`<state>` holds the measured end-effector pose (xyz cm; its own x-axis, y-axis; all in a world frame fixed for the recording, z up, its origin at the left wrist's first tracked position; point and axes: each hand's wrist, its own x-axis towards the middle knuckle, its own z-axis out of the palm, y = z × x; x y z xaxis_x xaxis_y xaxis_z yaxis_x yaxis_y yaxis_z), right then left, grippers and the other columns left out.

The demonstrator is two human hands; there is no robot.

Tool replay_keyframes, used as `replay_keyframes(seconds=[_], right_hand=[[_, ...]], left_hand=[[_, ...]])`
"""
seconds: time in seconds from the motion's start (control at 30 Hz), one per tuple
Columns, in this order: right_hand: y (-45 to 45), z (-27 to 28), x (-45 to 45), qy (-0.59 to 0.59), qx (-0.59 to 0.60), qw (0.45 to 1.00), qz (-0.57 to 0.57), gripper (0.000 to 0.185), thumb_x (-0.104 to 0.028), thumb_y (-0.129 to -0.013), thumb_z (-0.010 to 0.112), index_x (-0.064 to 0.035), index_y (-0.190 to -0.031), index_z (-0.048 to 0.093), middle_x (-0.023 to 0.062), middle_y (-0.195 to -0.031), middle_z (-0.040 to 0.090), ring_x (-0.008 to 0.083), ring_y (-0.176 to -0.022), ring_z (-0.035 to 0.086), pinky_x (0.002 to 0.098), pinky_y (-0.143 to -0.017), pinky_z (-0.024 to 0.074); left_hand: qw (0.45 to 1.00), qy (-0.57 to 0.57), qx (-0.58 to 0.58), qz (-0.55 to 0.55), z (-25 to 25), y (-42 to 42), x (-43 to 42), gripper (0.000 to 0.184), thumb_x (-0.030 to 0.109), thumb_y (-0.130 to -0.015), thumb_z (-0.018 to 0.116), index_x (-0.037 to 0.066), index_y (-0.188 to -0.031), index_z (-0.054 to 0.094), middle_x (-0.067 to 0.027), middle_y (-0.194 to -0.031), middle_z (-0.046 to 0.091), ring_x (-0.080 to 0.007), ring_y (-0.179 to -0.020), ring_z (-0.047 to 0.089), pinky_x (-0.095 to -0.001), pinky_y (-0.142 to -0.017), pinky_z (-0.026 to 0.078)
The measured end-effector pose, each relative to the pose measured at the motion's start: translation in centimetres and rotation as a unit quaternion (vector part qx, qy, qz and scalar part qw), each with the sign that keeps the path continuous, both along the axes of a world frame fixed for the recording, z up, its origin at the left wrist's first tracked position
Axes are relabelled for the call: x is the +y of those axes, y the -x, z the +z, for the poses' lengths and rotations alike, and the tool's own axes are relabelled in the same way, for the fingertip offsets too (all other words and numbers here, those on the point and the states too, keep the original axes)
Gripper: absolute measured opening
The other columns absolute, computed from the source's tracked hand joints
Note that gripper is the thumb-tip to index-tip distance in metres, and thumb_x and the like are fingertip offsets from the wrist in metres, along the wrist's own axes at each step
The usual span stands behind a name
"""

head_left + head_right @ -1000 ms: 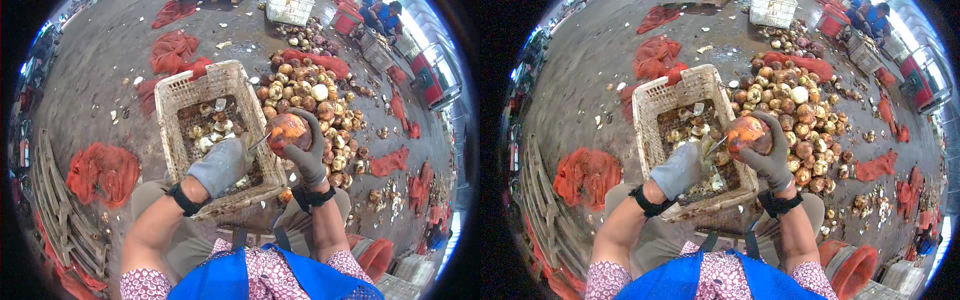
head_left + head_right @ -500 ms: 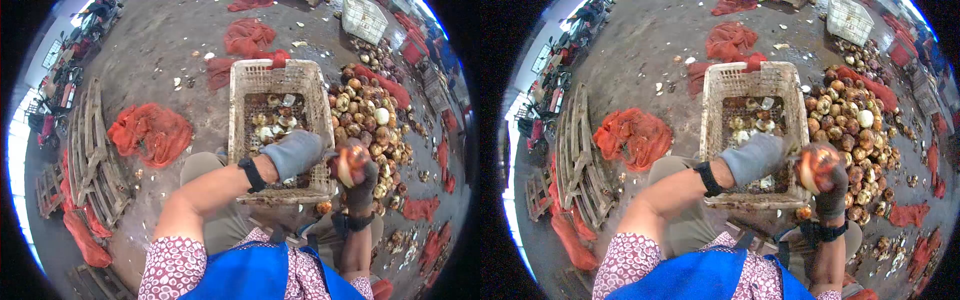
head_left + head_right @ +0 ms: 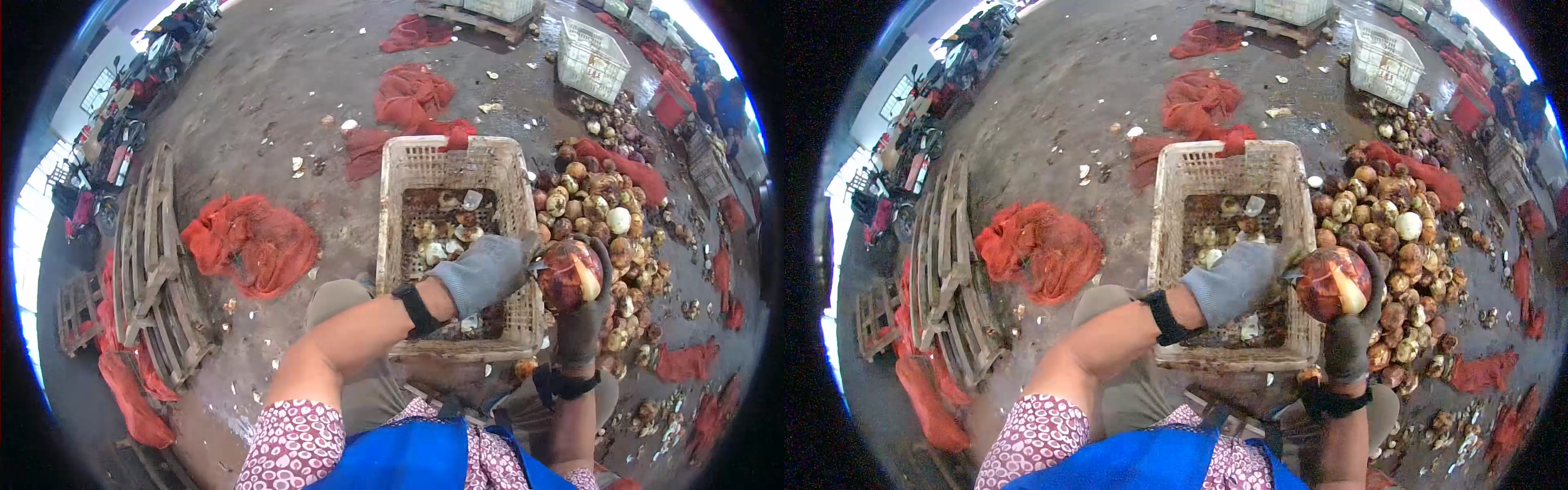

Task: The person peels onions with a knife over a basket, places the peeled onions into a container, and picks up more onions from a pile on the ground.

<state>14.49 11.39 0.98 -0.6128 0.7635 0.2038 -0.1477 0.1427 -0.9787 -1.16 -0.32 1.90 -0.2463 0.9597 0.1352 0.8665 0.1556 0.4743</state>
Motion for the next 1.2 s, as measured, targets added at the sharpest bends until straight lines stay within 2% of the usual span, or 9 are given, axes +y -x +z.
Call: replay_keyframes(seconds=[0.23, 0.33, 0.43, 0.6, 0.67, 0.83, 1.0, 1.13, 1.2], right_hand=[[-2.0, 0.7, 0.2, 0.374, 0.112, 0.893, 0.225, 0.062, -0.018, -0.073, 0.058, -0.0028, -0.132, 0.051, 0.0076, -0.117, 0.061, 0.0200, -0.109, 0.061, 0.0362, -0.094, 0.0526], [-1.1, 2.3, 0.0, 0.148, 0.002, 0.985, 0.090, 0.075, -0.033, -0.062, 0.075, -0.0023, -0.128, 0.056, 0.0101, -0.117, 0.063, 0.0224, -0.108, 0.062, 0.0367, -0.097, 0.0502], [-0.9, 3.9, 0.2, 0.055, -0.059, 0.994, 0.072, 0.078, -0.023, -0.054, 0.078, -0.0030, -0.126, 0.056, 0.0088, -0.114, 0.063, 0.0209, -0.106, 0.062, 0.0356, -0.097, 0.0498], [-2.8, 3.8, 3.5, 0.014, -0.144, 0.968, 0.207, 0.083, -0.024, -0.048, 0.086, -0.0024, -0.123, 0.059, 0.0079, -0.111, 0.066, 0.0184, -0.103, 0.063, 0.0329, -0.093, 0.0506], [-4.1, 1.8, 3.9, 0.240, -0.018, 0.925, 0.293, 0.093, -0.031, -0.043, 0.086, -0.0002, -0.126, 0.058, 0.0099, -0.117, 0.066, 0.0206, -0.108, 0.062, 0.0351, -0.098, 0.0481], [-2.3, 0.7, 3.5, 0.276, 0.018, 0.893, 0.356, 0.082, -0.035, -0.060, 0.083, 0.0010, -0.128, 0.055, 0.0101, -0.121, 0.063, 0.0189, -0.109, 0.061, 0.0319, -0.099, 0.0461], [-0.1, -1.5, 3.6, 0.288, 0.010, 0.929, 0.233, 0.064, -0.039, -0.080, 0.074, 0.0003, -0.128, 0.056, 0.0094, -0.118, 0.064, 0.0161, -0.104, 0.062, 0.0300, -0.093, 0.0492], [0.3, -1.9, 2.8, 0.251, 0.027, 0.906, 0.340, 0.054, -0.033, -0.085, 0.073, -0.0014, -0.125, 0.057, 0.0077, -0.116, 0.064, 0.0139, -0.104, 0.061, 0.0293, -0.091, 0.0504], [0.6, -1.7, 1.6, 0.339, 0.083, 0.879, 0.324, 0.053, -0.036, -0.086, 0.073, -0.0028, -0.125, 0.058, 0.0068, -0.116, 0.064, 0.0132, -0.104, 0.060, 0.0293, -0.090, 0.0502]], left_hand=[[0.996, -0.050, 0.063, -0.027, -1.0, -0.4, -0.4, 0.033, 0.015, -0.086, 0.060, 0.000, -0.114, 0.050, -0.0180, -0.073, 0.068, -0.0341, -0.068, 0.070, -0.0450, -0.057, 0.054], [1.000, 0.019, 0.021, -0.010, -0.7, -0.6, -0.2, 0.029, 0.013, -0.084, 0.060, 0.001, -0.110, 0.056, -0.0187, -0.077, 0.069, -0.0353, -0.072, 0.070, -0.0465, -0.062, 0.054], [0.997, 0.034, -0.063, 0.007, -1.9, -1.0, -0.3, 0.029, 0.013, -0.084, 0.060, 0.002, -0.111, 0.059, -0.0204, -0.081, 0.070, -0.0405, -0.072, 0.068, -0.0468, -0.062, 0.054], [0.876, -0.023, -0.447, -0.181, -5.2, -2.0, -1.3, 0.036, 0.021, -0.093, 0.066, 0.004, -0.123, 0.057, -0.0026, -0.092, 0.066, -0.0121, -0.082, 0.057, -0.0328, -0.076, 0.051], [0.804, 0.045, -0.549, -0.224, -0.5, -2.3, -2.0, 0.031, 0.018, -0.093, 0.068, 0.005, -0.120, 0.060, 0.0015, -0.100, 0.064, -0.0122, -0.090, 0.058, -0.0312, -0.079, 0.050], [0.786, 0.249, -0.562, -0.066, 0.6, -0.4, -3.9, 0.036, 0.017, -0.090, 0.069, 0.006, -0.122, 0.059, 0.0012, -0.100, 0.065, -0.0050, -0.083, 0.056, -0.0242, -0.069, 0.046], [0.905, 0.063, -0.419, -0.034, -1.6, 1.9, -2.0, 0.034, 0.016, -0.094, 0.064, 0.003, -0.124, 0.058, -0.0015, -0.096, 0.064, -0.0073, -0.080, 0.058, -0.0268, -0.068, 0.050], [0.763, -0.107, -0.626, 0.118, -0.4, -0.2, -0.9, 0.032, 0.012, -0.094, 0.063, 0.003, -0.125, 0.059, -0.0031, -0.099, 0.064, -0.0104, -0.084, 0.060, -0.0276, -0.077, 0.052], [0.930, -0.143, -0.337, 0.024, -7.8, 3.3, -2.4, 0.032, 0.015, -0.093, 0.066, 0.003, -0.121, 0.059, -0.0054, -0.095, 0.065, -0.0120, -0.074, 0.060, -0.0261, -0.066, 0.052]])
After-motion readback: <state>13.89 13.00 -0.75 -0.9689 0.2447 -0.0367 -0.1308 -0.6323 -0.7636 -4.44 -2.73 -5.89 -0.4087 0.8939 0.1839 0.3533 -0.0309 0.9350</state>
